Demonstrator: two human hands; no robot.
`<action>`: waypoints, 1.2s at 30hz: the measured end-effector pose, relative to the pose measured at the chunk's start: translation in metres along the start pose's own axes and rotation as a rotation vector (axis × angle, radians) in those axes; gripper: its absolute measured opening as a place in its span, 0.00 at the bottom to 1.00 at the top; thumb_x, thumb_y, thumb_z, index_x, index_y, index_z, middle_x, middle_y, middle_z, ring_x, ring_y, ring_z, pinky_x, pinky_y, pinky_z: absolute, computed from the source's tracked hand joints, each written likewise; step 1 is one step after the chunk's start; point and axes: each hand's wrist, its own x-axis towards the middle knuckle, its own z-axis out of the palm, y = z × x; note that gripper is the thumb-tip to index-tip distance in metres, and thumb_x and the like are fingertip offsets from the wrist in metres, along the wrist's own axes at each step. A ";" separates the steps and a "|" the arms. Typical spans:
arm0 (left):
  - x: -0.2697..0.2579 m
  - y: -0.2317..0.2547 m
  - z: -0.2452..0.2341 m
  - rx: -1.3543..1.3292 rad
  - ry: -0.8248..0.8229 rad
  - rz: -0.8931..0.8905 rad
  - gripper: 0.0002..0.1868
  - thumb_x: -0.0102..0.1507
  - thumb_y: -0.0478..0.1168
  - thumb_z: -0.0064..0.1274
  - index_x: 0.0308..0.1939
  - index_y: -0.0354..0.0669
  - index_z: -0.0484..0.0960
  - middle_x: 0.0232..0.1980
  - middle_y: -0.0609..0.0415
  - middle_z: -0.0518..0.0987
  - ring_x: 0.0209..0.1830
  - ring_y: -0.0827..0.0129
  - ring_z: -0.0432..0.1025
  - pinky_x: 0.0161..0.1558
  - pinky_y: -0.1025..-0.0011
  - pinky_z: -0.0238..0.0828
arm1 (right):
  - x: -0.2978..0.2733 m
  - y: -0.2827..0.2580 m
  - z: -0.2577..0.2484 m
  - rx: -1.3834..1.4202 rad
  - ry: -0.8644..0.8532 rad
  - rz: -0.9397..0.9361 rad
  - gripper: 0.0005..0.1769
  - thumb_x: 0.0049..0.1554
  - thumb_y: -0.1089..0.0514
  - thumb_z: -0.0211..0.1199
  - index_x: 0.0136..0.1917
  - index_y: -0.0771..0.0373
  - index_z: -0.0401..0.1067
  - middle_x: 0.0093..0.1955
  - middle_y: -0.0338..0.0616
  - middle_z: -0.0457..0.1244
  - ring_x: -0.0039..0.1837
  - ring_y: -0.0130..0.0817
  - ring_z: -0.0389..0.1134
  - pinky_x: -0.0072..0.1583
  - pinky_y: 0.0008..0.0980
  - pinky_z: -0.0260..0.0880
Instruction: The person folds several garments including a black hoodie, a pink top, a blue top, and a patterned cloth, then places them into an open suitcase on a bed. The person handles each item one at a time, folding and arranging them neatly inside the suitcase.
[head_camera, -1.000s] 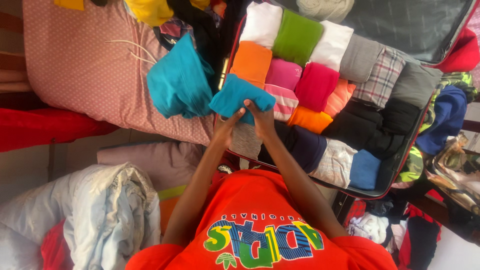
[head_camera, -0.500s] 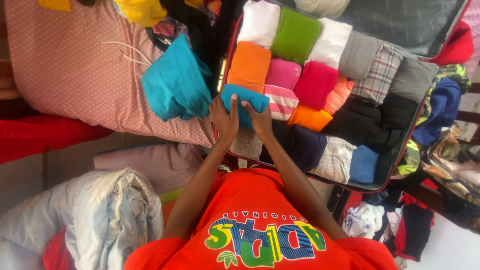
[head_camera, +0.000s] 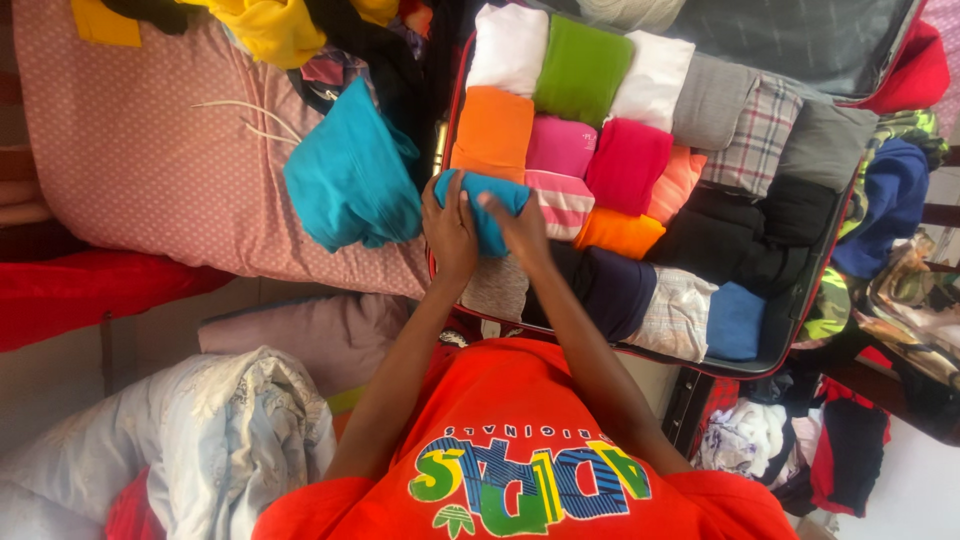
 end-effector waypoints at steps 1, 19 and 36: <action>0.000 0.001 -0.001 0.008 -0.008 -0.017 0.21 0.79 0.51 0.37 0.73 0.54 0.70 0.73 0.35 0.67 0.70 0.43 0.68 0.66 0.53 0.71 | 0.007 -0.001 -0.010 -0.165 0.033 -0.013 0.31 0.54 0.37 0.73 0.51 0.67 0.70 0.43 0.43 0.67 0.48 0.33 0.70 0.49 0.32 0.71; 0.005 0.024 0.024 0.192 -0.109 -0.141 0.55 0.50 0.65 0.70 0.71 0.42 0.63 0.61 0.31 0.71 0.60 0.38 0.70 0.57 0.47 0.69 | 0.133 0.040 0.035 -0.319 0.120 0.150 0.43 0.50 0.32 0.72 0.57 0.72 0.64 0.54 0.63 0.68 0.57 0.56 0.72 0.57 0.47 0.71; -0.006 0.006 0.036 0.186 0.047 0.070 0.35 0.71 0.54 0.50 0.78 0.46 0.59 0.77 0.35 0.56 0.76 0.38 0.57 0.72 0.46 0.58 | -0.016 0.029 0.005 -0.335 0.103 -0.500 0.33 0.74 0.46 0.44 0.82 0.70 0.48 0.80 0.66 0.50 0.81 0.59 0.52 0.79 0.51 0.52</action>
